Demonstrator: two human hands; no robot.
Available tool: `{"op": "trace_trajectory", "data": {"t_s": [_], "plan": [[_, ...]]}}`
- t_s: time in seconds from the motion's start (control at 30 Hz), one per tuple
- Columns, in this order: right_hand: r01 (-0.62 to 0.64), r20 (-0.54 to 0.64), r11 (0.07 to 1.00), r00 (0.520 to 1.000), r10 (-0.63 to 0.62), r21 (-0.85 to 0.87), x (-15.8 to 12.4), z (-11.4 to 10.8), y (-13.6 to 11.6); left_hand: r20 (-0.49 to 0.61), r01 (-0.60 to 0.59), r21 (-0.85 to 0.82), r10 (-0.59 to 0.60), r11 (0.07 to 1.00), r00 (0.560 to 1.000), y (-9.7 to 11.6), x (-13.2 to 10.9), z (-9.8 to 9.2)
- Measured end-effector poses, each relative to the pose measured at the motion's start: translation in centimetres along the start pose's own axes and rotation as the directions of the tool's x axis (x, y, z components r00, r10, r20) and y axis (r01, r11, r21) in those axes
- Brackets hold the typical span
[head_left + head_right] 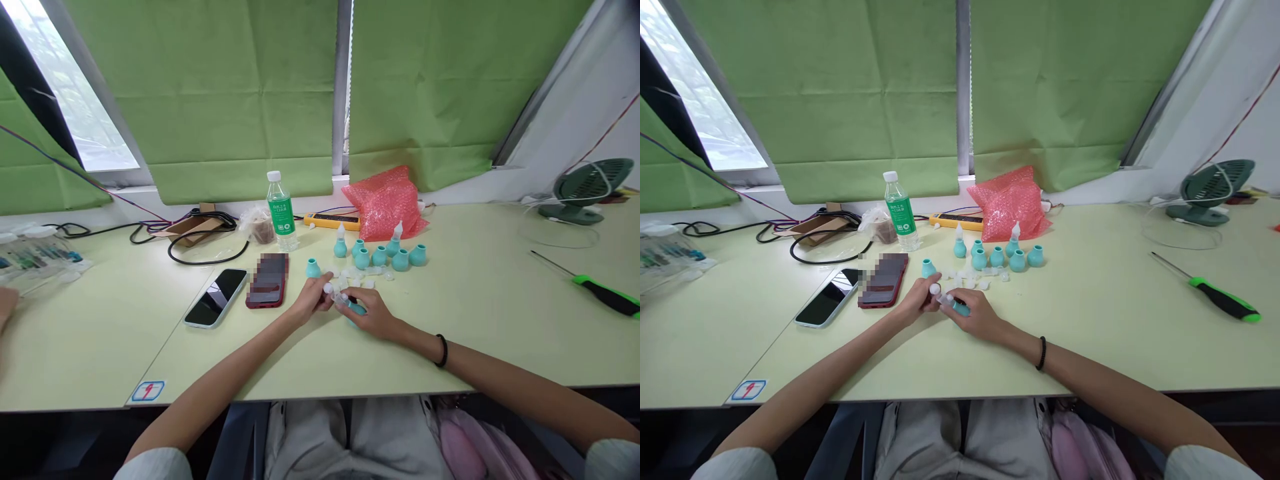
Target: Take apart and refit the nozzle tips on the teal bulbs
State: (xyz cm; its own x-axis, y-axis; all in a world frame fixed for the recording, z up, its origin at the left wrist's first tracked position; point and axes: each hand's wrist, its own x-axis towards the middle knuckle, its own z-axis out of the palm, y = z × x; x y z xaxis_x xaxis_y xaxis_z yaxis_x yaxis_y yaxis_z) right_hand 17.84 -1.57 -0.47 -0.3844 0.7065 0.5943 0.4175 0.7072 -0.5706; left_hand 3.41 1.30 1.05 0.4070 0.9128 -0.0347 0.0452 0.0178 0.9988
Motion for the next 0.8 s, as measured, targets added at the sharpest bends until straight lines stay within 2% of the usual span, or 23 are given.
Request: {"op": "trace_trajectory", "data": {"t_s": [0.03, 0.1, 0.23, 0.33, 0.47, 0.57, 0.67, 0.73, 0.8], "plan": [[0.015, -0.021, 1.0, 1.0, -0.014, 0.007, 0.0, 0.0, 0.0, -0.008, 0.02, -0.045, -0.02, 0.999, 1.0, 0.1, 0.1, -0.1], [0.005, -0.062, 0.999, 0.998, -0.003, 0.034, -0.1, 0.0, 0.2, -0.071, -0.03, -0.047, 0.027, 0.998, 0.997, 0.2, 0.1, -0.3], [-0.093, -0.077, 0.988, 0.992, 0.103, 0.122, 0.2, -0.3, 0.2, -0.209, -0.213, 0.264, 0.272, 0.941, 0.939, 0.0, 0.2, -0.6], [-0.131, -0.057, 0.975, 0.988, 0.144, 0.18, 0.4, -0.5, 0.0, -0.213, -0.249, 0.489, 0.391, 0.836, 0.896, -0.5, 0.3, -0.8], [-0.18, -0.014, 0.951, 0.982, 0.19, 0.252, 0.4, -0.7, -0.2, -0.129, -0.263, 0.644, 0.441, 0.718, 0.888, -1.2, 0.5, -0.9], [-0.227, 0.013, 0.925, 0.972, 0.235, 0.305, 0.3, -0.6, -0.1, -0.108, -0.265, 0.68, 0.452, 0.683, 0.886, -1.2, 0.4, -0.9], [-0.264, 0.02, 0.909, 0.962, 0.272, 0.323, 0.4, -0.5, 0.0, -0.157, -0.29, 0.654, 0.501, 0.698, 0.851, -0.7, 0.0, -0.6], [-0.269, -0.01, 0.925, 0.959, 0.282, 0.27, 0.4, -0.4, 0.2, -0.151, -0.337, 0.616, 0.527, 0.712, 0.836, -0.2, -0.5, -0.3], [-0.259, -0.043, 0.947, 0.962, 0.271, 0.189, 0.4, -0.2, 0.3, -0.088, -0.39, 0.578, 0.53, 0.717, 0.844, 0.1, -0.9, 0.0]]}}
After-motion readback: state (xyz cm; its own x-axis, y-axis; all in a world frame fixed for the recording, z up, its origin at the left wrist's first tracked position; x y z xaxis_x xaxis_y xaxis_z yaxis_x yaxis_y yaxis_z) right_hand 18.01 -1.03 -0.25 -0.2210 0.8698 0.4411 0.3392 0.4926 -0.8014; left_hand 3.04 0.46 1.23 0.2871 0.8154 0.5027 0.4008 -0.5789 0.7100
